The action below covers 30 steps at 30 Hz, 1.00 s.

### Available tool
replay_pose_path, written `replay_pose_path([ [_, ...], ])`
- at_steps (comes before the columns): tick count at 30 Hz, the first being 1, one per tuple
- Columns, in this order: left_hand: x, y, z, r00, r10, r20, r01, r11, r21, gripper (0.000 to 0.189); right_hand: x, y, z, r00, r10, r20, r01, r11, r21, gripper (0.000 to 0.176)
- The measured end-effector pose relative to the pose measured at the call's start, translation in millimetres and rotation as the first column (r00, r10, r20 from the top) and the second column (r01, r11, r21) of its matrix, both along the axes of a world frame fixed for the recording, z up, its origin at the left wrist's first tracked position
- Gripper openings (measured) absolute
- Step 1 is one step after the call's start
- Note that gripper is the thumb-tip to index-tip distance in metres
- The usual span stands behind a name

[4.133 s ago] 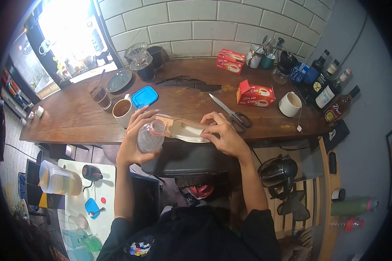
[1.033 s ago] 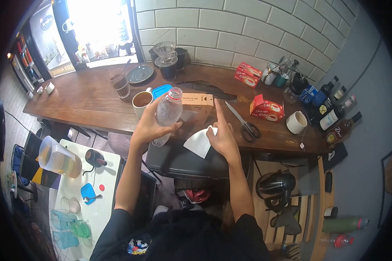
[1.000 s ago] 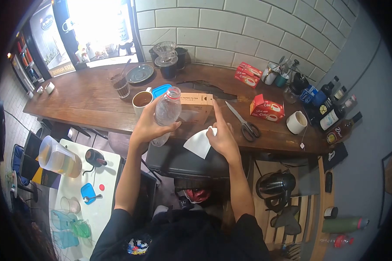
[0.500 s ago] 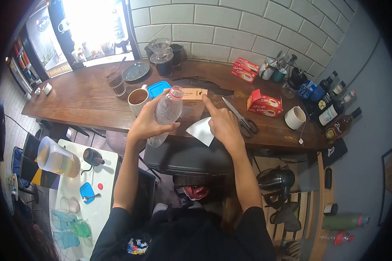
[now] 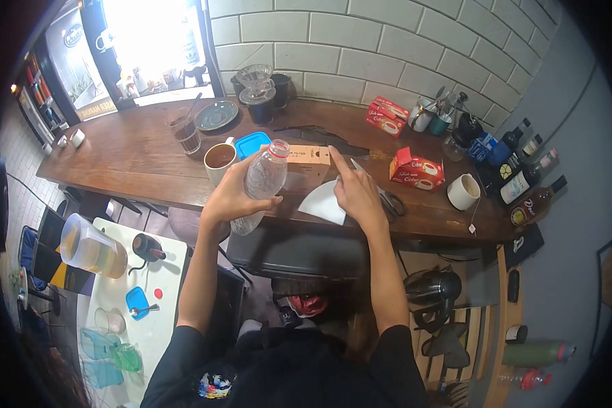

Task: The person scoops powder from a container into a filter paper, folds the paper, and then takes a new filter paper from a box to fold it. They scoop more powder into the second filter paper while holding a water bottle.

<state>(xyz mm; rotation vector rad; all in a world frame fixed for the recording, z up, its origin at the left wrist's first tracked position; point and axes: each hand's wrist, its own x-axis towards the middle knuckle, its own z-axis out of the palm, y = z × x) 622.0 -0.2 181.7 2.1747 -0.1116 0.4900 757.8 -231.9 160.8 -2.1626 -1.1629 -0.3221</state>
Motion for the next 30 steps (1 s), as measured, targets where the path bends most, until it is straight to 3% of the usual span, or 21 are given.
replay_pose_path([
  [2, 0, 0, 1, 1.0, -0.006, 0.001, 0.006, 1.0, 0.003, 0.094, -7, -2, 5, 0.994, -0.098, 0.05, 0.103, 0.99, -0.097, 0.072],
  [6, 0, -2, 4, 1.0, -0.005, -0.028, 0.004, 1.0, -0.013, 0.093, -3, -3, -1, 0.992, -0.106, 0.07, 0.115, 0.984, -0.138, 0.07],
  [14, 1, -1, 4, 1.0, -0.001, -0.031, 0.001, 1.0, -0.004, 0.091, 4, -3, 4, 0.934, -0.063, 0.351, 0.177, 0.937, -0.302, 0.072],
  [17, 3, -2, 2, 0.999, 0.0, -0.032, 0.0, 1.0, -0.001, 0.091, 8, -4, 4, 0.902, -0.03, 0.43, 0.162, 0.949, -0.272, 0.074],
  [24, 3, 1, 4, 1.0, -0.018, -0.024, 0.018, 1.0, -0.014, 0.091, 7, -1, 16, 0.891, 0.046, 0.451, 0.143, 0.915, -0.377, 0.074],
  [27, 2, 1, 2, 1.0, -0.002, 0.001, 0.002, 1.0, 0.022, 0.092, 20, -1, -1, 0.923, 0.077, 0.378, 0.033, 0.961, -0.275, 0.075],
  [29, 2, 1, 4, 1.0, -0.017, -0.006, 0.017, 1.0, 0.02, 0.093, 32, 0, -9, 0.958, 0.202, 0.205, -0.218, 0.974, 0.063, 0.069],
  [30, 1, 2, 4, 0.999, -0.033, -0.018, 0.033, 0.999, 0.014, 0.094, 25, 1, 0, 0.956, 0.209, 0.207, -0.227, 0.972, 0.063, 0.069],
])
